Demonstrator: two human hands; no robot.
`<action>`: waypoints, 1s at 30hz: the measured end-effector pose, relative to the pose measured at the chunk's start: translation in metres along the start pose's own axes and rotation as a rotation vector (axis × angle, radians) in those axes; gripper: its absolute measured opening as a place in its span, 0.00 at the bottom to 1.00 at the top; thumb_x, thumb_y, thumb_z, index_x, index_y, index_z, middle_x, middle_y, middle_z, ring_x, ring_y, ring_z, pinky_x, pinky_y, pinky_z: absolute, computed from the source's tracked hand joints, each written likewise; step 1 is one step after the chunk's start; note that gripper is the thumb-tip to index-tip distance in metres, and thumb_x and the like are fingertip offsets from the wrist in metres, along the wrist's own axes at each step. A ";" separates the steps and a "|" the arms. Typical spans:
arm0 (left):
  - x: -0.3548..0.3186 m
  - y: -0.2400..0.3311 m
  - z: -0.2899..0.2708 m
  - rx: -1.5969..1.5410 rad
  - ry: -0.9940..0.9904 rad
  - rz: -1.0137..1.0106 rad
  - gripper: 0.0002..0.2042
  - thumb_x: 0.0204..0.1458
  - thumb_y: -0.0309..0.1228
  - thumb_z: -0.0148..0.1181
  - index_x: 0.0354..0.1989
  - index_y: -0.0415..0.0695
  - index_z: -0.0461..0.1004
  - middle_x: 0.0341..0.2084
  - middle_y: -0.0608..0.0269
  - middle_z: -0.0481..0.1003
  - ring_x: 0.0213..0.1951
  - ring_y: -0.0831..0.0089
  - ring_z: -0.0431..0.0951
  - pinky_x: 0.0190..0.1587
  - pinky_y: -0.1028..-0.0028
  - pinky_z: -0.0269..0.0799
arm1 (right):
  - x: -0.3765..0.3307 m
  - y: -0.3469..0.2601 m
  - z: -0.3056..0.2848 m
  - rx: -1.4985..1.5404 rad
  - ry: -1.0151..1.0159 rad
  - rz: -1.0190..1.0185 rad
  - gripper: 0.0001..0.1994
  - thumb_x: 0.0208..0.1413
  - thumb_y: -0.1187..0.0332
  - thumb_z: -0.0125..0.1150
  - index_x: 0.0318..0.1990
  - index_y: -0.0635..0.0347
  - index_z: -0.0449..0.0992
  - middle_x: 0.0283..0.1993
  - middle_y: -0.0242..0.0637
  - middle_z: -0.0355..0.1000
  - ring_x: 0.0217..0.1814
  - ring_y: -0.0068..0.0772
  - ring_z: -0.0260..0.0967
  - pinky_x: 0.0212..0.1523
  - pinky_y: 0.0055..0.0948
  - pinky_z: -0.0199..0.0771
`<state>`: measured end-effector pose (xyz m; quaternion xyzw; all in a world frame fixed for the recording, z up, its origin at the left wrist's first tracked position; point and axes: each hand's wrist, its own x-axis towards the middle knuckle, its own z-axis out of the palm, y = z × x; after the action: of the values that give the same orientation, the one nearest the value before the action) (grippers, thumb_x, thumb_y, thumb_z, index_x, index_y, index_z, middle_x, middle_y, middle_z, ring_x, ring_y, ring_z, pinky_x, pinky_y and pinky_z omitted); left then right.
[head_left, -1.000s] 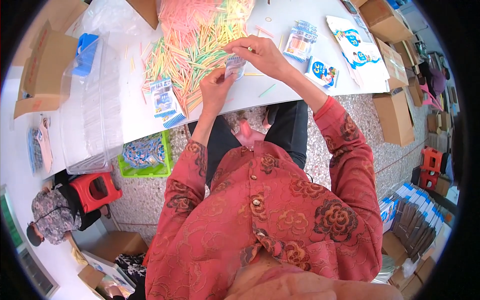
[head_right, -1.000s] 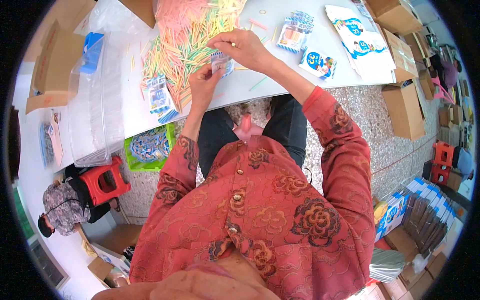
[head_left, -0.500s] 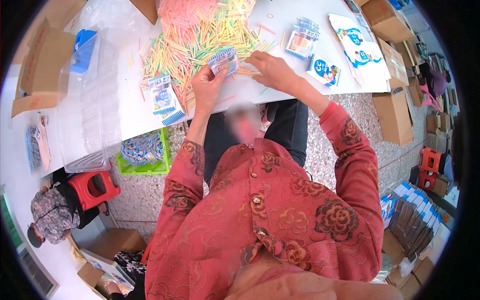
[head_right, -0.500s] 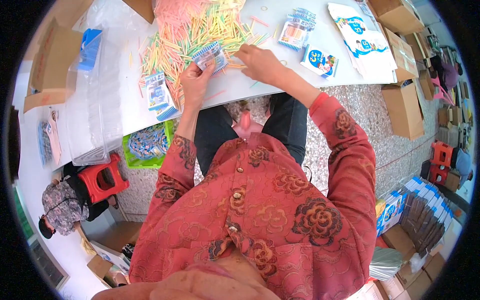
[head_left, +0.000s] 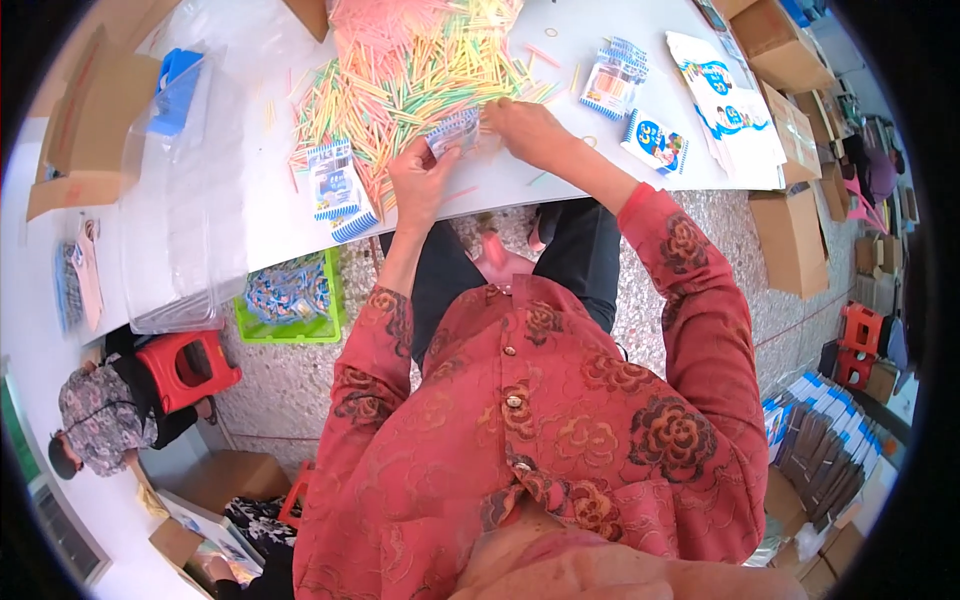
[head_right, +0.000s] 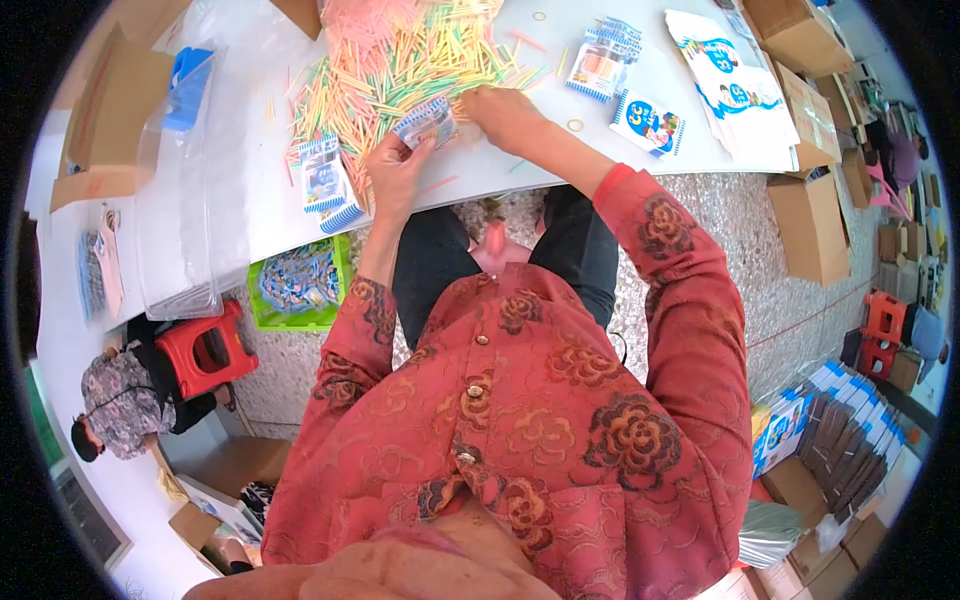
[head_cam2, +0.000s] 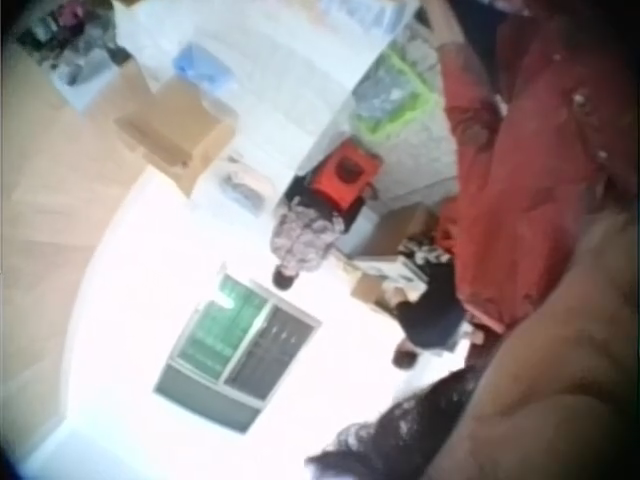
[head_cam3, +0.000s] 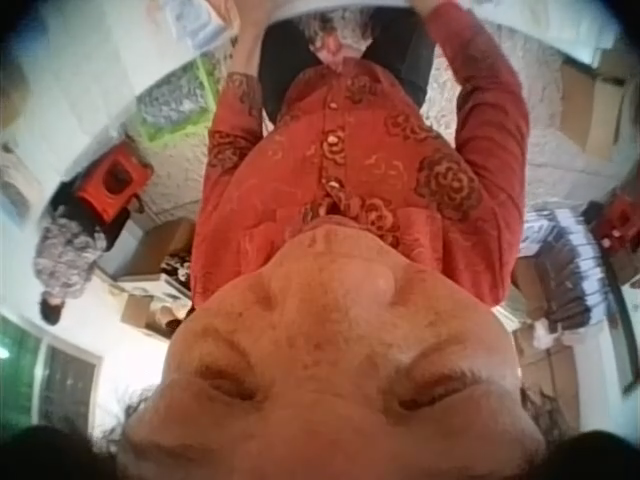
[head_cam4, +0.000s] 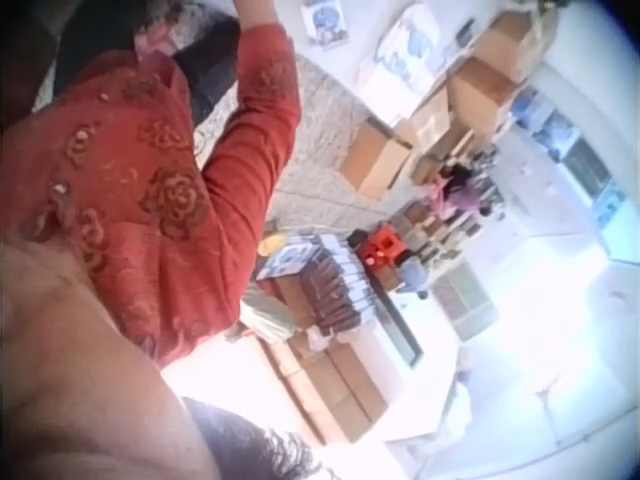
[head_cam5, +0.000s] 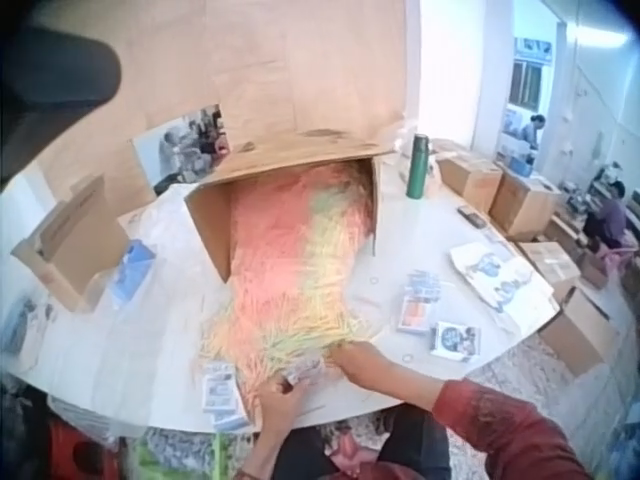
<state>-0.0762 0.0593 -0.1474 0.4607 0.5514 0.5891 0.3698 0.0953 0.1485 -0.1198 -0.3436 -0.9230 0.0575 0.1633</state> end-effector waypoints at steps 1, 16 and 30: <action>0.000 -0.004 -0.001 -0.002 0.008 0.000 0.07 0.44 0.25 0.63 0.31 0.36 0.76 0.19 0.73 0.72 0.22 0.88 0.65 0.24 0.82 0.62 | -0.001 0.003 -0.001 -0.001 -0.003 -0.008 0.04 0.41 0.78 0.54 0.29 0.64 0.71 0.29 0.47 0.71 0.34 0.51 0.72 0.35 0.42 0.73; -0.008 0.011 0.007 0.105 -0.086 0.065 0.08 0.46 0.23 0.63 0.35 0.37 0.76 0.24 0.71 0.74 0.26 0.87 0.70 0.29 0.83 0.67 | -0.001 -0.009 -0.092 1.070 0.167 0.258 0.04 0.54 0.71 0.57 0.31 0.61 0.75 0.30 0.22 0.70 0.29 0.10 0.64 0.30 0.14 0.65; -0.007 0.019 0.013 0.133 -0.073 0.105 0.08 0.44 0.23 0.63 0.32 0.35 0.75 0.23 0.64 0.75 0.26 0.81 0.74 0.32 0.79 0.70 | -0.001 -0.025 -0.063 0.719 0.136 0.082 0.08 0.49 0.69 0.62 0.37 0.57 0.77 0.40 0.27 0.72 0.34 0.14 0.64 0.30 0.14 0.60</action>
<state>-0.0603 0.0544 -0.1300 0.5334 0.5506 0.5527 0.3269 0.1021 0.1289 -0.0557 -0.3039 -0.8163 0.3617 0.3323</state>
